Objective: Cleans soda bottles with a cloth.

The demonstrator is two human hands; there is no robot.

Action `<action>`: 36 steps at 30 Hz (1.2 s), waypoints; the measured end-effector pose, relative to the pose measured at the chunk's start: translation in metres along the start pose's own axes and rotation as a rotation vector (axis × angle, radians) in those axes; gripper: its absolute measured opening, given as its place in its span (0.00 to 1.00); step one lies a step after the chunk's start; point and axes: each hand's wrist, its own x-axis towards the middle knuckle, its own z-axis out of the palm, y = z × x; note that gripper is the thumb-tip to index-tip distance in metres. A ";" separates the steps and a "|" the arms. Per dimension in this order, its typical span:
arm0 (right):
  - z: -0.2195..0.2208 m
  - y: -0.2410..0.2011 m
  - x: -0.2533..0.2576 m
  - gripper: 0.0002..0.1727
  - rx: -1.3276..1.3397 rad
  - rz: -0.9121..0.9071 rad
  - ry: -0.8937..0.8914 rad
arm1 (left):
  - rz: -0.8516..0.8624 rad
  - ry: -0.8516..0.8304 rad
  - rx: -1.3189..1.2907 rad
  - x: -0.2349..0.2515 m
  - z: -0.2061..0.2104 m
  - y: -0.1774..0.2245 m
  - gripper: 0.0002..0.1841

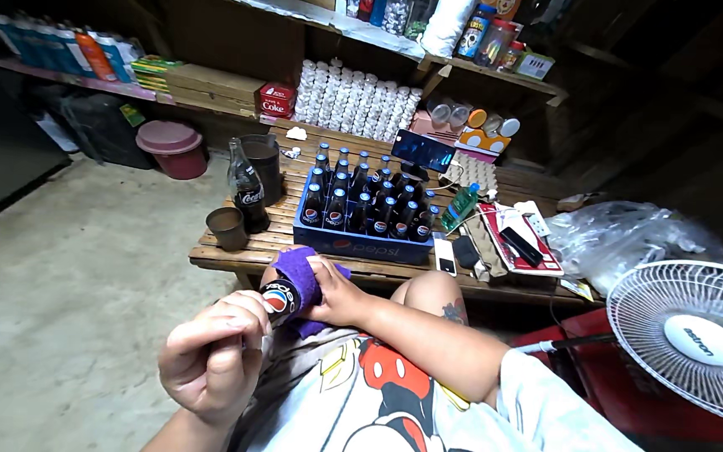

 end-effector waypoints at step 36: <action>-0.006 -0.018 0.000 0.44 0.061 0.002 0.031 | -0.014 -0.075 0.076 0.000 0.004 0.001 0.13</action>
